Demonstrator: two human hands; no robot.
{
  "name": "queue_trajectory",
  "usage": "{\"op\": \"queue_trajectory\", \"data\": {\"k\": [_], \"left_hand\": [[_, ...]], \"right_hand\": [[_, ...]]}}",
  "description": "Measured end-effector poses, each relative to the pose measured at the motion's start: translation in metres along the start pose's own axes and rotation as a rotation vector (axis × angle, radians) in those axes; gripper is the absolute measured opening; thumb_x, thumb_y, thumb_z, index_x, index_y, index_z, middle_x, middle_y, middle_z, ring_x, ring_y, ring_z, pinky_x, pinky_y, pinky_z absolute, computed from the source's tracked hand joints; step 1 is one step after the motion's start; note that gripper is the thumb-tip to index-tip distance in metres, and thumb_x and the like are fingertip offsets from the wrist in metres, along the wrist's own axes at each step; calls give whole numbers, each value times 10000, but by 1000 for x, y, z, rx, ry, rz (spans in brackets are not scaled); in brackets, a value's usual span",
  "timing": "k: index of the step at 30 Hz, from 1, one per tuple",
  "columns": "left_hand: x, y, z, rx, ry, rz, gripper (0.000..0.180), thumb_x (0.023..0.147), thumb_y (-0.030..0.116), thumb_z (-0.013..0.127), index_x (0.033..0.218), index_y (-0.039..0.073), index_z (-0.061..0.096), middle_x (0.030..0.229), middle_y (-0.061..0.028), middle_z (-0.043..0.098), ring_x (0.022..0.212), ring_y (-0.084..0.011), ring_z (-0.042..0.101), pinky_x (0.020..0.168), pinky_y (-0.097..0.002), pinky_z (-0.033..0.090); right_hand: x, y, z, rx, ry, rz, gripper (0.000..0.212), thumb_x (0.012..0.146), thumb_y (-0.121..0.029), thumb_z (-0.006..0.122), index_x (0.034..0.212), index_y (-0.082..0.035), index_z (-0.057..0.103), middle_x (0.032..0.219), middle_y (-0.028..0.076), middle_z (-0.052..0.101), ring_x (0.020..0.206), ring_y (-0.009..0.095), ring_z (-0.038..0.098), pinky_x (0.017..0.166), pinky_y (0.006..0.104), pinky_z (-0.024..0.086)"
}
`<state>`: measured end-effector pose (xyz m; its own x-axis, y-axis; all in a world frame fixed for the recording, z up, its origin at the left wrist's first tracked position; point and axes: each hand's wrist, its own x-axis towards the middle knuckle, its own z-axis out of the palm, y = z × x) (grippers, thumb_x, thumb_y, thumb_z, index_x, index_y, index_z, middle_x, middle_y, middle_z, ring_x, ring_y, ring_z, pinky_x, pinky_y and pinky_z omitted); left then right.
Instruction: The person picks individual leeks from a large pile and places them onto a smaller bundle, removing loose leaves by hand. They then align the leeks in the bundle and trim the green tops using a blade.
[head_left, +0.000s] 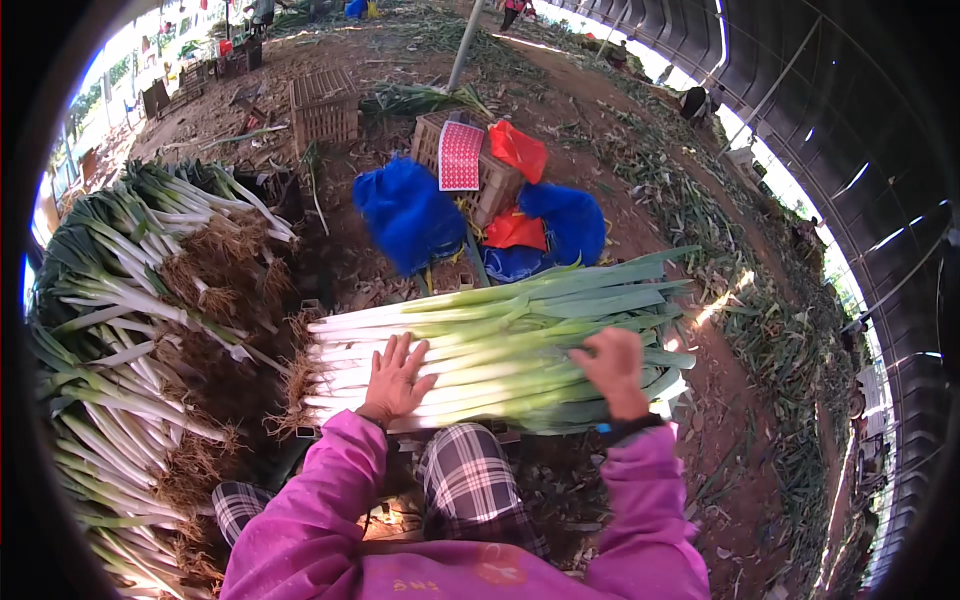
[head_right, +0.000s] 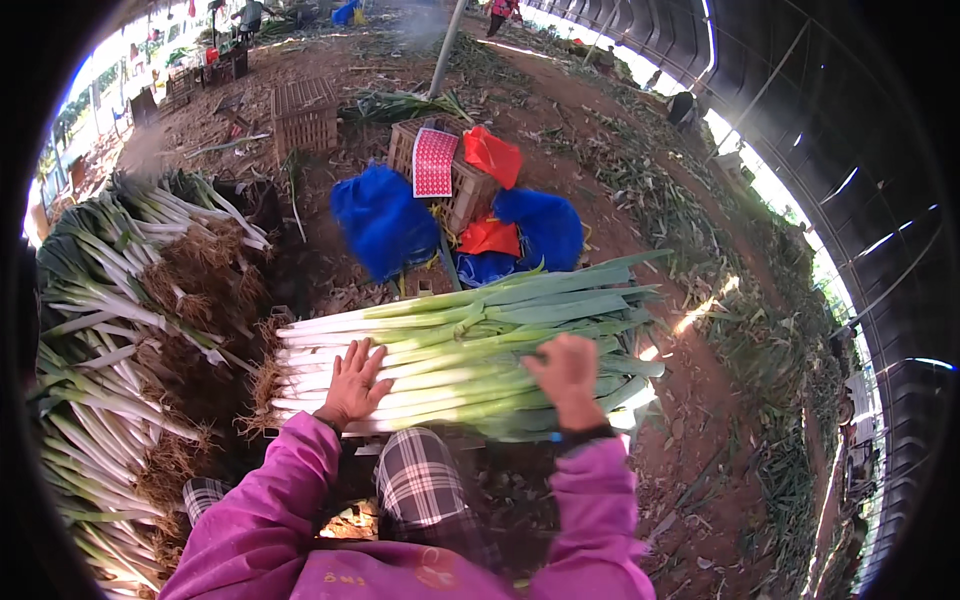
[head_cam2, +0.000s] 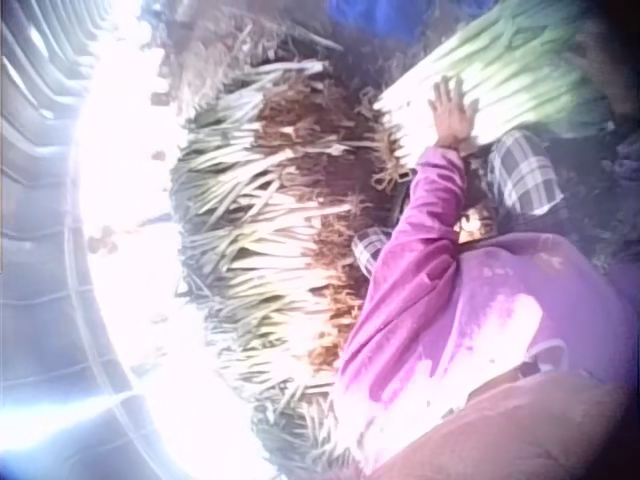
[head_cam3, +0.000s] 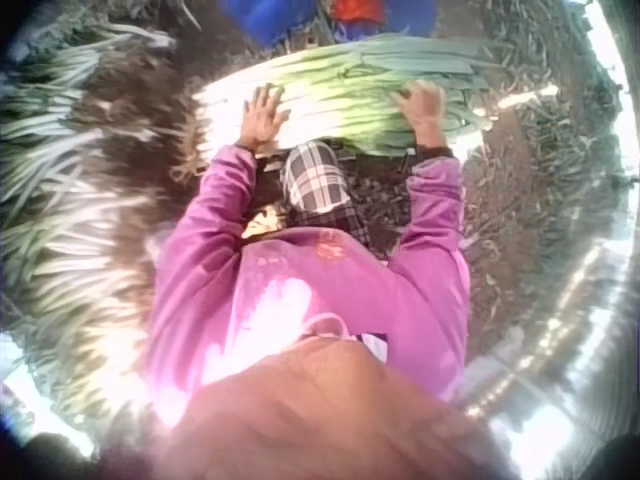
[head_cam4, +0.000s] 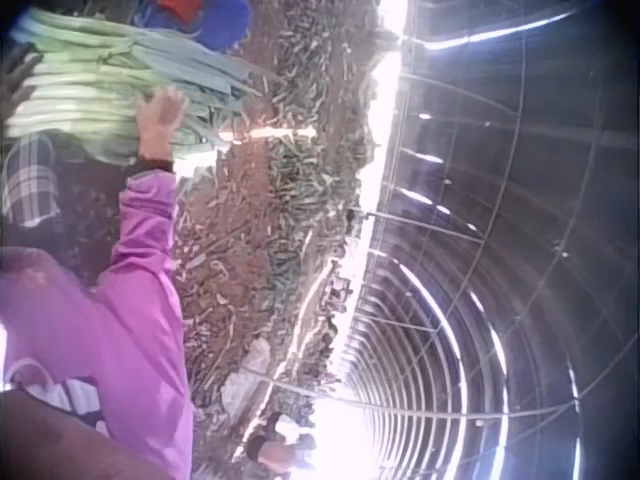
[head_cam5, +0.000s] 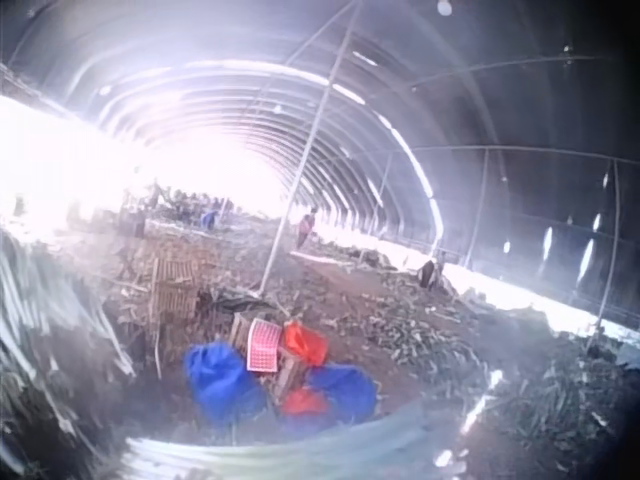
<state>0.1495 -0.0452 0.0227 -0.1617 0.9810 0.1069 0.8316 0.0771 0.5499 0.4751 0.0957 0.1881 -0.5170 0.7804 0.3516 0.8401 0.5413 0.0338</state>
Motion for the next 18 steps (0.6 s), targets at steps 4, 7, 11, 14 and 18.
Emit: {"op": "queue_trajectory", "data": {"k": [4,7,11,14,18], "left_hand": [[5,10,4,-26,-6,7,698,895,597,477,1489,250,354,1573,-139,237,1457,-374,170,1145,-592,137],[3,6,3,-22,-9,-3,696,893,590,484,1487,250,357,1570,-141,244,1456,-374,175,1146,-589,135],[-3,-4,-6,17,2,-21,707,891,568,502,1490,224,349,1571,-163,231,1458,-388,163,1140,-597,137],[-2,-3,0,12,14,-15,699,887,578,501,1481,236,363,1568,-159,241,1456,-381,173,1143,-593,134],[4,4,5,-28,24,4,690,881,590,506,1473,260,377,1566,-146,252,1456,-371,180,1145,-591,135]], "right_hand": [[10,1,57,-246,-32,28,220,697,-356,701,728,-140,734,773,58,657,807,274,626,773,442,429],[9,10,58,-172,-74,93,184,714,-324,682,691,-144,715,768,62,652,810,273,626,784,426,418],[3,24,19,-76,-51,143,160,713,-295,690,666,-143,703,753,69,642,787,278,627,792,430,406],[4,6,29,-87,-1,95,196,714,-333,706,664,-143,709,721,69,635,750,281,625,774,450,407],[14,-10,69,-240,-101,188,234,725,-361,690,679,-134,723,742,79,659,734,296,628,762,439,423]]}}
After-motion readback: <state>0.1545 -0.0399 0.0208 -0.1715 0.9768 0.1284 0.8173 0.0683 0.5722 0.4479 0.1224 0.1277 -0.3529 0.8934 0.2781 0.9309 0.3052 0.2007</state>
